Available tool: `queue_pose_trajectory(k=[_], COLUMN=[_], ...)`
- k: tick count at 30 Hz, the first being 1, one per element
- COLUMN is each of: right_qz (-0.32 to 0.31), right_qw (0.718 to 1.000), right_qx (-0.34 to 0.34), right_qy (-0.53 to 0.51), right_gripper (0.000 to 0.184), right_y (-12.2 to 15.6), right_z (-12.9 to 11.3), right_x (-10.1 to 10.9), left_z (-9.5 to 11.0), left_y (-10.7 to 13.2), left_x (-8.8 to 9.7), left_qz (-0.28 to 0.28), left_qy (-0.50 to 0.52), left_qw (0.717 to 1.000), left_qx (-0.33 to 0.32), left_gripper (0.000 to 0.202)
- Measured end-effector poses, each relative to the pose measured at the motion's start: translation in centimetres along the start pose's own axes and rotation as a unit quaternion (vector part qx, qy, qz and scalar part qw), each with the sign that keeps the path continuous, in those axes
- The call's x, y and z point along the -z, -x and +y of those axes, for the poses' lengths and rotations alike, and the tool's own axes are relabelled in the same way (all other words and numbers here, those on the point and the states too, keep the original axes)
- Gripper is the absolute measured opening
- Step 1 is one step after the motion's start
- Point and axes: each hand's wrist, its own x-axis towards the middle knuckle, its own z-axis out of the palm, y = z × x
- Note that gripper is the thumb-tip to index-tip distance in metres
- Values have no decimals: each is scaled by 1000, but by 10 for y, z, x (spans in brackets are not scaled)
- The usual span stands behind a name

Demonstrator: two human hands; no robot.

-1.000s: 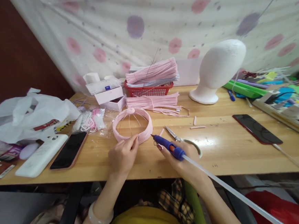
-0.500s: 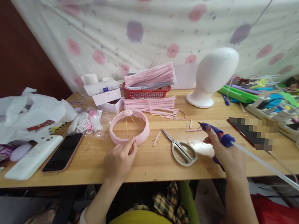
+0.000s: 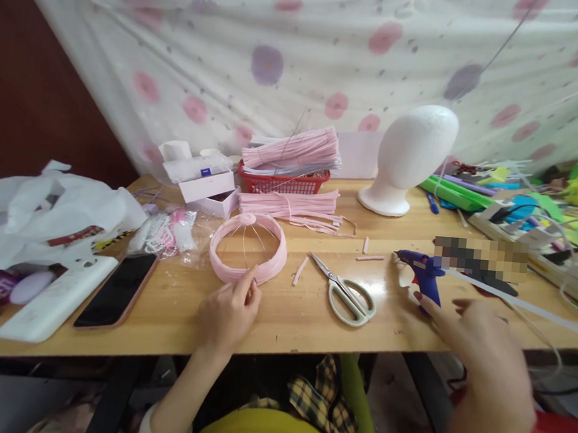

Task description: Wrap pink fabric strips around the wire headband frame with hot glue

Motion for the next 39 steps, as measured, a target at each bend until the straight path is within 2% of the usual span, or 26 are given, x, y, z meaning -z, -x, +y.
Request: queue_pose_trajectory(k=[2, 3, 4, 5, 6, 8, 10, 13, 16, 21, 25, 28, 30, 32, 36, 39], right_qz=[-74, -113, -148, -176, -187, -185, -187, -177, -182, -193, -208, -215, -202, -171, -117, -112], right_qw=[997, 993, 986, 972, 953, 919, 874, 845, 819, 793, 803, 811, 804, 797, 795, 783], right_qx=[-4, 21, 76, 158, 240, 349, 449, 503, 537, 571, 557, 543, 549, 564, 591, 610], right_qy=[35, 31, 24, 13, 0, -3, 11, 45, 81, 92, 48, -39, -110, -135, -74, -38], right_gripper=[47, 48, 44, 37, 28, 18, 21, 35, 29, 24, 17, 16, 15, 17, 24, 28], right_y=[18, 26, 33, 39, 43, 45, 42, 31, 21, 13, 17, 27, 34, 41, 47, 49], right_z=[1, -3, -12, -24, -39, -75, -108, -142, -158, -162, -156, -155, -159, -166, -176, -177], right_x=[12, 16, 17, 16, 13, -2, -21, -46, -57, -53, -41, -34, -34, -36, -42, -45], left_z=[0, 0, 0, 1, 1, 2, 2, 4, 5, 8, 8, 7, 6, 6, 8, 8], left_y=[0, 0, 0, 0, 0, 1, 1, 1, 0, -1, -1, -1, -1, -2, -3, -4], left_x=[-1, -1, -1, -2, -2, -2, -1, 0, 2, 2, 2, 3, 3, 4, 6, 8], left_qz=[-1, -3, -6, -10, -14, -24, -35, -54, -81, -117, -126, -128, -124, -123, -131, -130], left_qy=[5, 7, 7, 7, 6, 1, -4, -2, 7, 15, 23, 30, 33, 38, 44, 41], left_qw=[1000, 1000, 1000, 1000, 1000, 999, 999, 998, 995, 990, 988, 988, 989, 989, 988, 988], left_qx=[3, 7, 10, 14, 18, 24, 31, 42, 60, 81, 85, 82, 78, 75, 75, 80], left_gripper=[28, 29, 29, 29, 30, 31, 32, 34, 35, 36, 37, 37, 37, 37, 38, 39])
